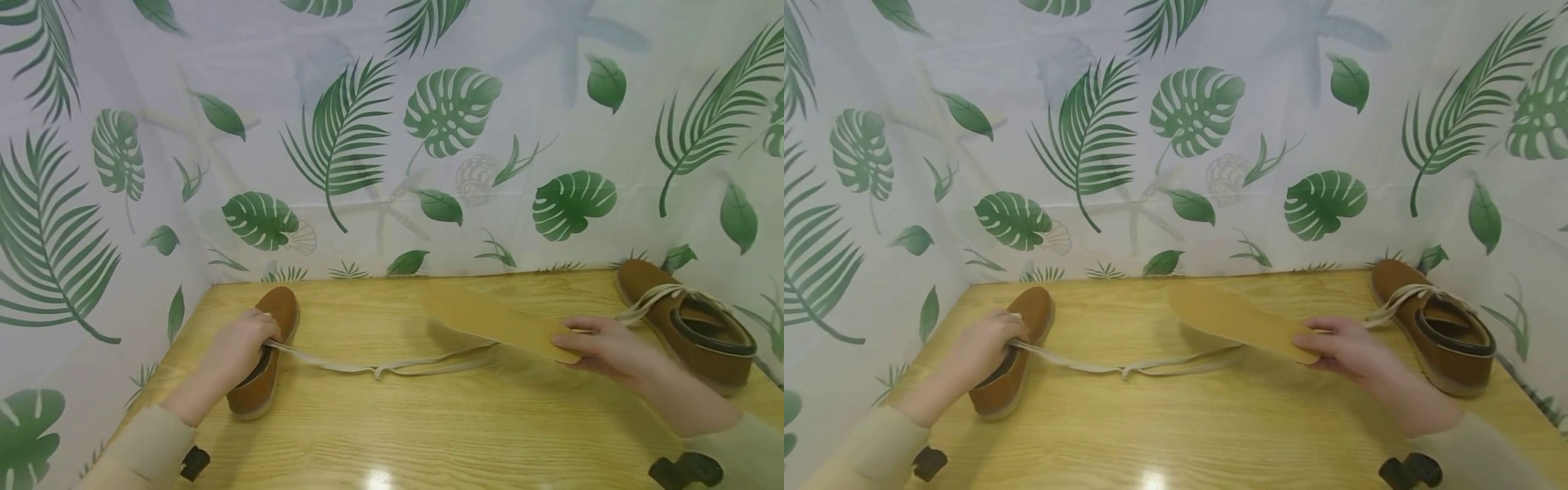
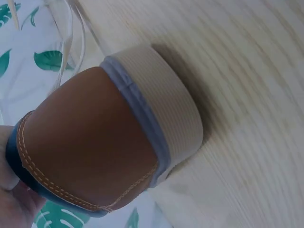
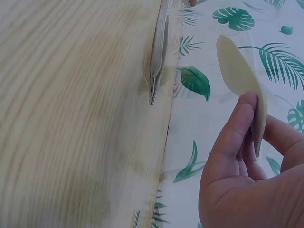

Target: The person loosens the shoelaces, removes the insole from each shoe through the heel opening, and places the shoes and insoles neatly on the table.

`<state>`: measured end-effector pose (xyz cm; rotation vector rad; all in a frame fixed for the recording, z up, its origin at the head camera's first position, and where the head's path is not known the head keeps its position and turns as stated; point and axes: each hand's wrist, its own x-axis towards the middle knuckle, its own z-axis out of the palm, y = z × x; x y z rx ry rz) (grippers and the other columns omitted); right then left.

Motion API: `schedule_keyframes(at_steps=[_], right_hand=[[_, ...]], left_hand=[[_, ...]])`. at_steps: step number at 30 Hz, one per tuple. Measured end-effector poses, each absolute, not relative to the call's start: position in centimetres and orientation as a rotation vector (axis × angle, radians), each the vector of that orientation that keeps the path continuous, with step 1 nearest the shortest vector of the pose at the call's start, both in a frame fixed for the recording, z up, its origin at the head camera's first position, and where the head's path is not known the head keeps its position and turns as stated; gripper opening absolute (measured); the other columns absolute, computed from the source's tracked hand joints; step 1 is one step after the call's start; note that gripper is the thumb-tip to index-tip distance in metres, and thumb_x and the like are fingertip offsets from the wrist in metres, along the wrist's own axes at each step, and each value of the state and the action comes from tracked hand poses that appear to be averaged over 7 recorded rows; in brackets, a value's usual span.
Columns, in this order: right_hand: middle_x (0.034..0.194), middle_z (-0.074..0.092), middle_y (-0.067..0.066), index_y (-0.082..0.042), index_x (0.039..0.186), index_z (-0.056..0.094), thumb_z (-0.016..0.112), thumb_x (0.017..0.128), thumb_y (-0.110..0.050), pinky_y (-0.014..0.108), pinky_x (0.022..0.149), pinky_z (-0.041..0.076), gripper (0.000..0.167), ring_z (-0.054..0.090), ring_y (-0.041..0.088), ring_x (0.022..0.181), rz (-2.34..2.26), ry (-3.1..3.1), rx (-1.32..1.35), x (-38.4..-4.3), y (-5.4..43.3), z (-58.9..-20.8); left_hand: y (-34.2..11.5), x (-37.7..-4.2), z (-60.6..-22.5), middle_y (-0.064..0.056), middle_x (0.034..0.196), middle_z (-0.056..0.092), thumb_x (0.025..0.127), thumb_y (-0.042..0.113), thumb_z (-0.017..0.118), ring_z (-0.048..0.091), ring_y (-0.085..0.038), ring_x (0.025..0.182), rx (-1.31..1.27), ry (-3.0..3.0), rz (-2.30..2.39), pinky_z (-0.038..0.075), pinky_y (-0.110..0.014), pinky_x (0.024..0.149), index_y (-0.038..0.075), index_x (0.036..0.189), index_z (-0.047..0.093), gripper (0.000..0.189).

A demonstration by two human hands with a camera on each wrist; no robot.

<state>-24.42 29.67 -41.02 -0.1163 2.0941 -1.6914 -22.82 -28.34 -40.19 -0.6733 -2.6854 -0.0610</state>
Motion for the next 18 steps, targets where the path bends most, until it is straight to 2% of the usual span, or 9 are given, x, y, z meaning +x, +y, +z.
schedule_keyframes(at_steps=[7, 13, 18], right_hand=[[0.106, 0.066, -0.014, 0.019, 0.160, 0.012, 0.062, 0.107, -0.015, 0.024, 0.079, 0.063, 0.080, 0.069, -0.003, 0.093, -1.698, 2.082, -0.111, -24.7, 27.5, -41.2], [0.106, 0.066, -0.012, 0.018, 0.161, 0.013, 0.061, 0.108, -0.013, 0.023, 0.079, 0.062, 0.078, 0.068, -0.001, 0.091, -1.711, 2.055, -0.112, -24.9, 25.8, -41.1], [0.103, 0.067, -0.011, 0.016, 0.162, 0.012, 0.060, 0.107, -0.012, 0.023, 0.079, 0.062, 0.078, 0.069, 0.001, 0.089, -1.724, 2.025, -0.096, -25.3, 24.4, -41.1]], left_hand=[[-31.0, -23.5, -40.1, -0.004, 0.091, 0.076, 0.084, -0.020, 0.069, 0.071, -0.028, 0.092, -0.723, -2.695, -0.050, 0.063, -0.041, 0.081, 0.008, 0.086, 0.079, 0.030], [-32.9, -24.0, -39.7, -0.004, 0.089, 0.075, 0.084, -0.019, 0.071, 0.071, -0.029, 0.090, -0.690, -2.737, -0.021, 0.062, -0.042, 0.080, 0.009, 0.084, 0.077, 0.029], [-34.3, -24.4, -39.3, -0.006, 0.093, 0.077, 0.086, -0.019, 0.071, 0.072, -0.033, 0.098, -0.639, -2.782, -0.026, 0.063, -0.044, 0.083, 0.009, 0.085, 0.076, 0.028]])
